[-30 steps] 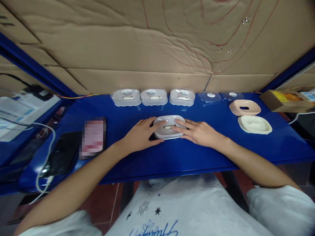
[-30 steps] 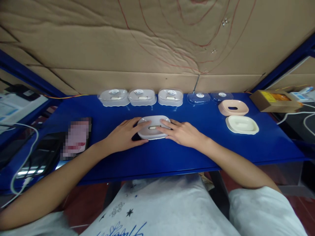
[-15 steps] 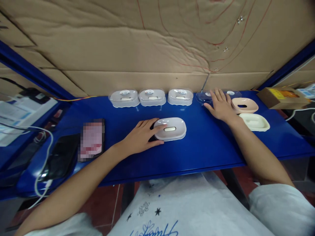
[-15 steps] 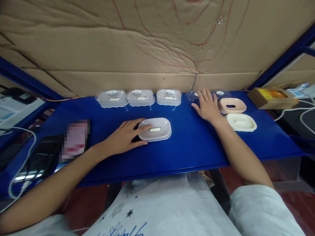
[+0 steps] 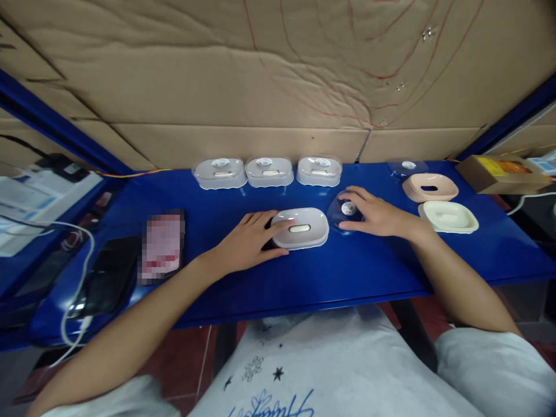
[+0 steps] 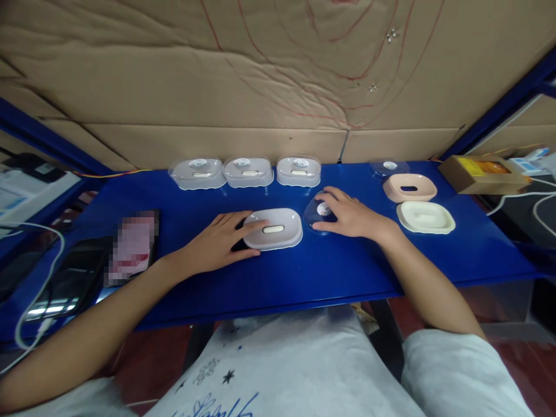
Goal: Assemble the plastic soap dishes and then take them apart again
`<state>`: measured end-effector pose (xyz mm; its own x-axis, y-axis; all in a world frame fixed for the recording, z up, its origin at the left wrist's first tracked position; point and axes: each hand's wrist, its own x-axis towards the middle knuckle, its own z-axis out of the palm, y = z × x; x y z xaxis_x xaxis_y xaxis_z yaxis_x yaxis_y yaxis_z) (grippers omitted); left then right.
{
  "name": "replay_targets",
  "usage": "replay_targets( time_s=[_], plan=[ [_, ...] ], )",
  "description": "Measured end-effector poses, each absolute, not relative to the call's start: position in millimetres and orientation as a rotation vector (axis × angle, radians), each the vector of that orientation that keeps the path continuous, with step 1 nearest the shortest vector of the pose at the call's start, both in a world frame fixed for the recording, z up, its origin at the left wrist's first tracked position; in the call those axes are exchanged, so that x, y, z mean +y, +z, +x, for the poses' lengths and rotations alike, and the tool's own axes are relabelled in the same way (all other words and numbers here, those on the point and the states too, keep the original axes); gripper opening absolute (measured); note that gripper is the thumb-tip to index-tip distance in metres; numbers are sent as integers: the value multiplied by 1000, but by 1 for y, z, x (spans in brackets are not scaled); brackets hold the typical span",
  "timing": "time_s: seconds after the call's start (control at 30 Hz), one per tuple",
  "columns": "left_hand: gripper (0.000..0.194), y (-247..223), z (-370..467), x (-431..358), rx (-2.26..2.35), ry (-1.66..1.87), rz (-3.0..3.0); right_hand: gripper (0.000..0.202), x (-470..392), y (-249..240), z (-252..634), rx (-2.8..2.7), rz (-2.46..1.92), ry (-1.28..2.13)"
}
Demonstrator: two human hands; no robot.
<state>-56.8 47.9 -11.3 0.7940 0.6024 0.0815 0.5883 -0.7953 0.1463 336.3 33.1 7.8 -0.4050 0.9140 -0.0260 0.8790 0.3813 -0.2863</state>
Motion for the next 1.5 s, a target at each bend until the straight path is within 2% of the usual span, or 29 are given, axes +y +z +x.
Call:
replay_targets(
  time_s=[0.17,0.3,0.43,0.67,1.0,1.23,1.5],
  plan=[
    [67,-8,-58,48,984,152,2868,109,24,10,354,-2665,-1673,251],
    [69,-6,-57,46,1026,124,2885,107,27,17,358,-2620,-1816,235],
    [81,-7,-56,46,1034,169,2867,106,35,19,352,-2526,-1814,235],
    [95,-8,-55,46,1072,247,2793,96,36,22,346,-2392,-1626,99],
    [110,-11,-54,45,1126,255,2757,93,21,18,311,-2477,-1262,335],
    [113,-14,-52,47,1101,278,2738,91,14,-11,271,-2566,-1121,198],
    [111,-13,-52,48,1111,262,2700,90,12,-11,265,-2597,-1080,82]
  ],
)
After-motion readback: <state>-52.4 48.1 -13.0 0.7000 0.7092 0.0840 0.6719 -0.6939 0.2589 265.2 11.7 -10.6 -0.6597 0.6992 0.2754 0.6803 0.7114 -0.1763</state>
